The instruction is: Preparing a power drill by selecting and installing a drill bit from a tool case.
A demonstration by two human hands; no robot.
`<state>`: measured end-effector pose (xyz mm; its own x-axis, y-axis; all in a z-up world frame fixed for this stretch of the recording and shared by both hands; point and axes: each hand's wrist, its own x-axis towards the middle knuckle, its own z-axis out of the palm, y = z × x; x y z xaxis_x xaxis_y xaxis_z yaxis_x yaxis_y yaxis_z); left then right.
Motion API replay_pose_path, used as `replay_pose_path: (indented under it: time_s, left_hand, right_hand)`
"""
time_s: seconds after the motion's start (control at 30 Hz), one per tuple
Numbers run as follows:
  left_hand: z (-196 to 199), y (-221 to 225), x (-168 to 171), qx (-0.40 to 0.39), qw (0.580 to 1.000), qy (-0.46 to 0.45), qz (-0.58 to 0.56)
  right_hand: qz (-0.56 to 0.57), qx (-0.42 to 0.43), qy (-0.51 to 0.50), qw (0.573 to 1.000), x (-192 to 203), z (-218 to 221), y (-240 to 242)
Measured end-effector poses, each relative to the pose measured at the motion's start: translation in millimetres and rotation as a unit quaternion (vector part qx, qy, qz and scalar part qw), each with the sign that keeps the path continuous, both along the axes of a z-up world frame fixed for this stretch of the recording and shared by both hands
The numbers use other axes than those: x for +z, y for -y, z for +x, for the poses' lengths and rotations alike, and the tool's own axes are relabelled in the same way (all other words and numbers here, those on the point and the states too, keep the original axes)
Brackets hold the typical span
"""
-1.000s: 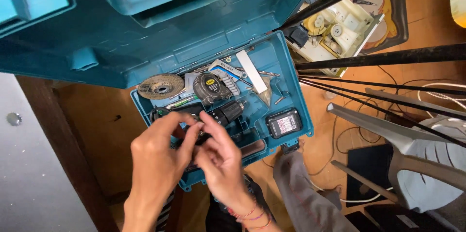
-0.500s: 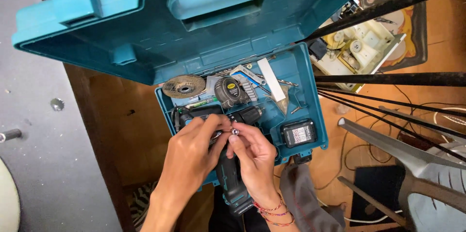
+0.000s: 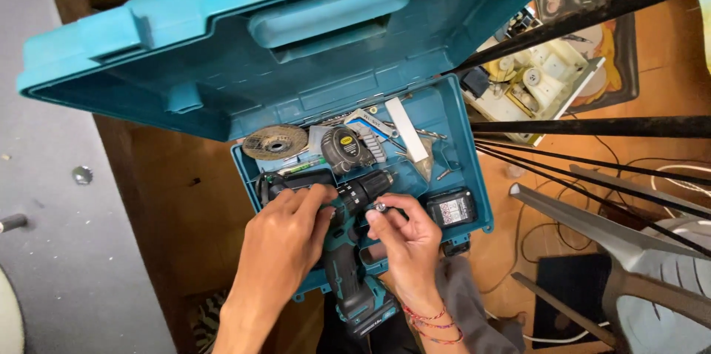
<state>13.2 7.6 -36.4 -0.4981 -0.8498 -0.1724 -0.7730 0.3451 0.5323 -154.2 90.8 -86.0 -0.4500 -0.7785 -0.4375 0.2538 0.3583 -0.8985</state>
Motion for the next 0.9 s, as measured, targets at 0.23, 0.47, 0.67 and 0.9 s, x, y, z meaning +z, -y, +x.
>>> replay_pose_path:
  time_s: [0.23, 0.47, 0.67, 0.9]
  left_hand:
    - [-10.4, 3.8, 12.5, -0.074, 0.991, -0.104, 0.041]
    - [-12.7, 1.4, 7.5, -0.108, 0.987, -0.116, 0.003]
    - [-13.2, 2.9, 12.0, -0.096, 0.987, -0.117, -0.059]
    - [-19.7, 6.6, 25.7, -0.024, 0.986, -0.123, -0.112]
  right_hand:
    - [-0.006, 0.019, -0.004, 1.0, 4.7, -8.9, -0.9]
    - [-0.033, 0.039, 0.048, 0.998, 4.8, 0.8, -1.4]
    - [-0.051, 0.06, 0.047, 0.996, 10.6, 1.7, 5.2]
    - [-0.108, 0.104, 0.004, 0.989, 18.5, -6.2, 21.2]
